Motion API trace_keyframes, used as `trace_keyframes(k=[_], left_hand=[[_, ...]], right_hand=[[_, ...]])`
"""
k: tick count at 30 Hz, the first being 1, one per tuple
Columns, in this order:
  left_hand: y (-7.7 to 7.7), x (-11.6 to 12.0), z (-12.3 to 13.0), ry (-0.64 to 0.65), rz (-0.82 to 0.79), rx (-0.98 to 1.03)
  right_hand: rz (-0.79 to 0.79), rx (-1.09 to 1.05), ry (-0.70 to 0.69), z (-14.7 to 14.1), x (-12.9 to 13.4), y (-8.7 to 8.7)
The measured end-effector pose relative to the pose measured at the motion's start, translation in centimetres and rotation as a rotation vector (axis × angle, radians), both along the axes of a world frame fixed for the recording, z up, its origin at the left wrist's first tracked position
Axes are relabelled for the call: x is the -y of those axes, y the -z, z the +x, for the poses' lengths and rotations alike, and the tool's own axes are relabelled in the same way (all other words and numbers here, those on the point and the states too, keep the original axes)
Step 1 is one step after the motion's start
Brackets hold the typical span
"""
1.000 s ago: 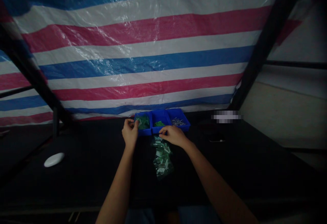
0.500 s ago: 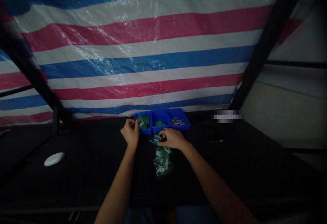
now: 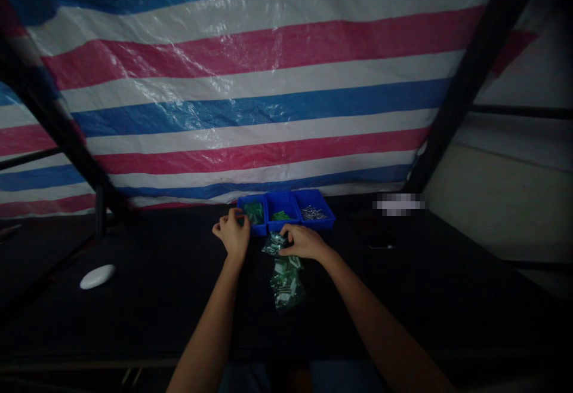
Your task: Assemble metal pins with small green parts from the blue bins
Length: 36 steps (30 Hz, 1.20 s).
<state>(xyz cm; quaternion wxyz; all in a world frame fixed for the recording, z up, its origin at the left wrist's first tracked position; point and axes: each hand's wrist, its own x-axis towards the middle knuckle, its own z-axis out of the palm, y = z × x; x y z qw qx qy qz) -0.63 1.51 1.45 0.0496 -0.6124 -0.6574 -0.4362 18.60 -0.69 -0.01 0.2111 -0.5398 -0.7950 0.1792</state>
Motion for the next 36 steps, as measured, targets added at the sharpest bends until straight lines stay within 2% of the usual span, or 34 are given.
trace_keyframes(k=[5,10,14,19,21,24,31,36], left_hand=[[0.0,0.3,0.2,-0.007,-0.031,-0.077],[-1.1,1.0,0.6,0.049,0.031,-0.042],[-2.1,1.4,1.1,0.278,0.068,0.135],[-2.2,1.1,1.6,0.615,-0.028,0.456],[-2.0,0.9,1.8,0.696,-0.085,0.525],[-1.7,0.7,2.0,0.75,-0.141,0.626],[-1.6,0.4,1.9,0.751,-0.197,0.723],[-1.8,0.4,1.8,0.763,-0.213,0.745]], right_hand=[[-0.045,-0.124,-0.053,-0.2,-0.1,-0.2],[-0.145,-0.447,-0.114,-0.7,-0.4,0.0],[-0.223,-0.78,-0.119,-0.8,-0.9,-0.4],[-0.244,-1.062,0.046,0.0,-1.2,-1.5],[-0.24,-1.107,0.074,0.2,-1.2,-1.8],[-0.234,-1.129,0.077,0.2,-0.9,-2.1],[-0.214,-1.124,0.097,0.1,-1.2,-1.9],[-0.14,-1.099,0.093,0.1,-1.3,-1.7]])
